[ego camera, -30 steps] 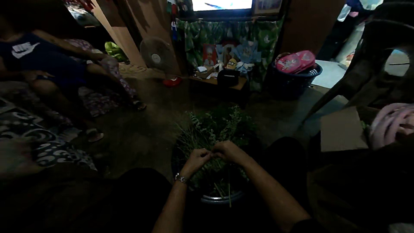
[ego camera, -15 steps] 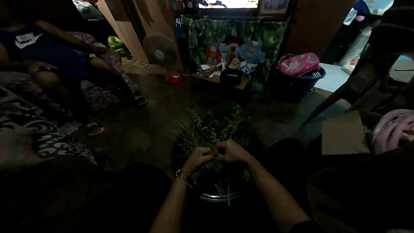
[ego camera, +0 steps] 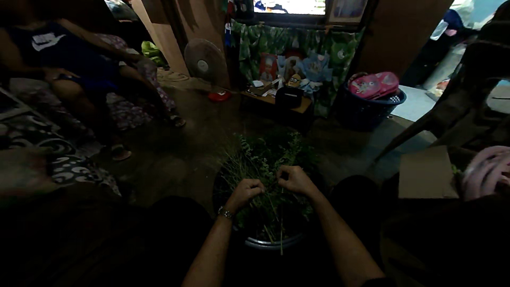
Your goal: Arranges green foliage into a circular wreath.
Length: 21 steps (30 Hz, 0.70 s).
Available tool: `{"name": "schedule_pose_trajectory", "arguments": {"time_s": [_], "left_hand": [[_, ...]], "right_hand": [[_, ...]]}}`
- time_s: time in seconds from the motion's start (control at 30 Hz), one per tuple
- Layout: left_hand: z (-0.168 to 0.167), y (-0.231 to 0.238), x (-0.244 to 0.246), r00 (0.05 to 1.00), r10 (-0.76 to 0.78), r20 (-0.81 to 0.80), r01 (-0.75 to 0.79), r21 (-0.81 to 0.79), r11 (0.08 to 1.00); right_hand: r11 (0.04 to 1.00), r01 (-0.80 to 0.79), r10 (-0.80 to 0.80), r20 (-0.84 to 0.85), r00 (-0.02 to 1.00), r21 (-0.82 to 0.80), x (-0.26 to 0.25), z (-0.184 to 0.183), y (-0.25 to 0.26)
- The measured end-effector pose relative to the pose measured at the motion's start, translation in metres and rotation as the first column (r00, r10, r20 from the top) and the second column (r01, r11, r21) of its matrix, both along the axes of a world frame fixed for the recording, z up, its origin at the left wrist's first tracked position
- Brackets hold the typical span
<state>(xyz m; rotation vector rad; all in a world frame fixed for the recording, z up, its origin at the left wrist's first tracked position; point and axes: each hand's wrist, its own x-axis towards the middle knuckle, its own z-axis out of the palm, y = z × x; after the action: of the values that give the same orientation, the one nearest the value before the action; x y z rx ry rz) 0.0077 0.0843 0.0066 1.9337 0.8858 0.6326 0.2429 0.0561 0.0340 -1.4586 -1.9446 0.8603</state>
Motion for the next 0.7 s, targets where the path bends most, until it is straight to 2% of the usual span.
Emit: {"name": "schedule_pose_trajectory", "arguments": {"time_s": [0.17, 0.27, 0.4, 0.5, 0.57, 0.7], "left_hand": [[0.009, -0.003, 0.002, 0.998, 0.055, -0.028, -0.056, -0.006, 0.998], [0.009, -0.002, -0.001, 0.995, 0.095, -0.015, -0.096, -0.04, 0.995], [-0.002, 0.001, -0.009, 0.989, 0.105, 0.108, -0.102, -0.03, 0.994], [0.0, -0.001, -0.006, 0.991, 0.087, 0.096, -0.087, -0.013, 0.996], [0.0, -0.002, -0.004, 0.994, 0.086, 0.071, -0.085, -0.018, 0.996], [-0.004, -0.001, -0.002, 0.993, 0.096, 0.071, -0.097, 0.01, 0.995]], "right_hand": [[1.0, 0.013, -0.015, -0.088, 0.996, -0.02, 0.005, 0.007, -0.003], [0.992, 0.121, -0.123, -0.109, 0.986, -0.022, 0.013, 0.008, -0.003], [0.964, 0.202, -0.183, -0.12, 0.976, 0.176, 0.038, -0.002, 0.004], [0.941, 0.122, -0.102, -0.08, 0.992, 0.315, 0.039, -0.01, 0.008], [0.962, 0.046, -0.016, -0.111, 0.994, 0.27, 0.031, -0.01, 0.006], [0.989, -0.145, 0.145, -0.176, 0.974, 0.012, 0.013, -0.002, -0.004]]}}
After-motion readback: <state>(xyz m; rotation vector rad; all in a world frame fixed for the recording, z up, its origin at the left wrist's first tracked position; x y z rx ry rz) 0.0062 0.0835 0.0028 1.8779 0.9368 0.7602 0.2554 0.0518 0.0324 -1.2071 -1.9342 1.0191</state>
